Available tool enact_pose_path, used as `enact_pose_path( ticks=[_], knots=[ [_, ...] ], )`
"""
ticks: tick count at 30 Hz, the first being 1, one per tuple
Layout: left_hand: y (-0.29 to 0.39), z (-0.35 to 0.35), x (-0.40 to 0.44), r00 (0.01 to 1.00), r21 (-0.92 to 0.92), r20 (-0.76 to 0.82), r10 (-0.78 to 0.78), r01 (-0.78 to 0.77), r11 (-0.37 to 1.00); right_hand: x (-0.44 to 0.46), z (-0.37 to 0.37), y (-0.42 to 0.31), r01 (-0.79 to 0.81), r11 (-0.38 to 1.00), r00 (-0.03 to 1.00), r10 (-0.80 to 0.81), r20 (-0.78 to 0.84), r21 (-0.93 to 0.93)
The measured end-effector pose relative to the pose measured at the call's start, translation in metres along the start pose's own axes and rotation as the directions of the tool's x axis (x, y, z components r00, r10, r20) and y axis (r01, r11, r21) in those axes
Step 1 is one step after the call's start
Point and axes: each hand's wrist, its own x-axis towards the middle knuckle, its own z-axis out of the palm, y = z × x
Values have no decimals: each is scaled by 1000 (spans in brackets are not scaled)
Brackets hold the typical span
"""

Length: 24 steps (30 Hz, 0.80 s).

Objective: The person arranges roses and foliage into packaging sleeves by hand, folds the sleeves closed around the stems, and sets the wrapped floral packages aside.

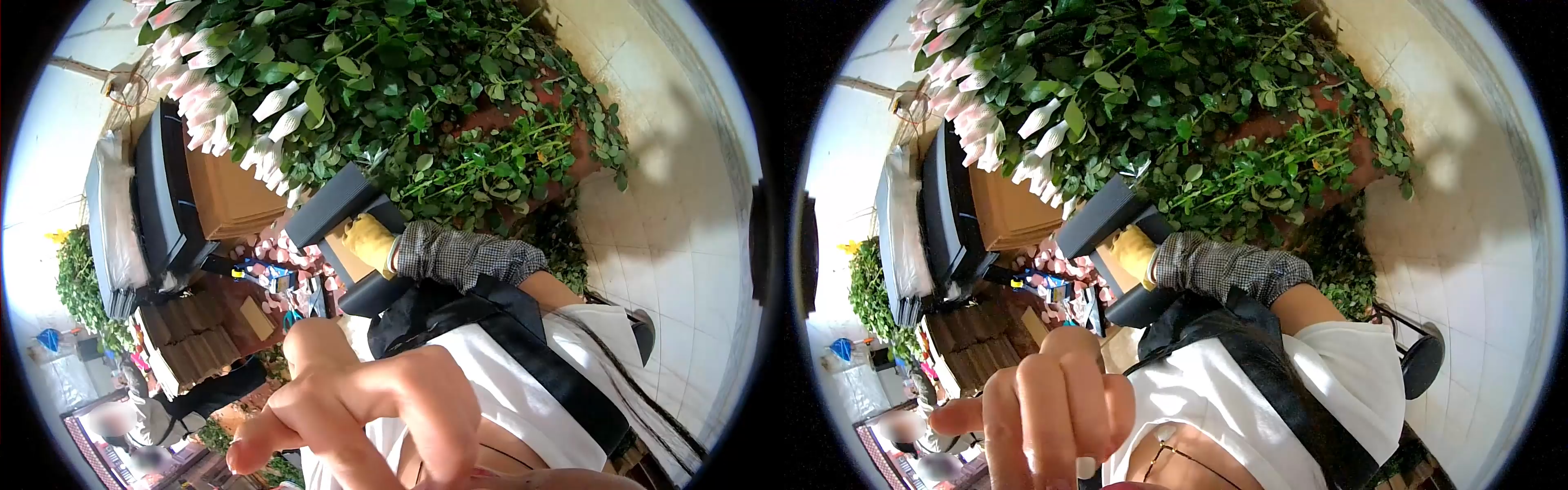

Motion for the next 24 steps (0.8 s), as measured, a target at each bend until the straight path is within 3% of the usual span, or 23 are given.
enact_pose_path(
  ticks=[7, 10, 11, 12, 13, 14, 15, 17, 19, 21, 22, 23, 24],
  knots=[
    [15, -11, -18, 985, -59, 33, 168, -166, 984, -1, -1, -3, -2, 1000, 1000, 3, 2, -22],
    [24, -31, -35, 981, -102, -77, 178, -186, 977, -2, -4, -4, 2, 999, 1000, -2, -9, -34],
    [30, -53, -51, 991, -129, -89, 100, -111, 985, -3, -7, -5, 5, 999, 1000, -5, -17, -38],
    [30, -77, -75, 968, 167, -250, 7, 37, 985, -3, -10, -4, -2, 999, 1000, 0, -29, -50],
    [31, -102, -99, 908, 434, -408, -91, 280, 856, -4, -13, -1, 7, 1000, 999, -8, -44, -21],
    [31, -126, -124, 818, 554, -545, -182, 514, 655, -5, -14, 4, 17, 1000, 998, -17, -58, 6],
    [30, -146, -129, 694, 628, -649, -311, 719, 296, -7, -15, 7, 35, 999, 997, -32, -67, 34],
    [4, -176, -174, 421, 444, -871, -252, 895, -39, -7, -11, 3, 53, 996, 997, -49, -53, 74],
    [-8, -203, -216, 411, 507, -859, -307, 771, -385, 4, 14, -7, 7, 994, 1000, -7, 6, 110],
    [-35, -217, -234, 248, 384, -923, -294, 639, -667, 10, 9, -3, -24, 983, 987, -6, 162, 180],
    [-41, -222, -241, 302, 444, -895, -328, 666, -599, 11, -13, 5, -34, 977, 961, -27, 277, 213],
    [-47, -226, -249, 296, 454, -890, -348, 659, -600, 9, -34, 15, -8, 949, 938, -102, 331, 315],
    [-55, -226, -251, 295, 419, -908, -297, 627, -657, 7, -15, 25, -12, 861, 948, -153, 280, 509]
  ],
)
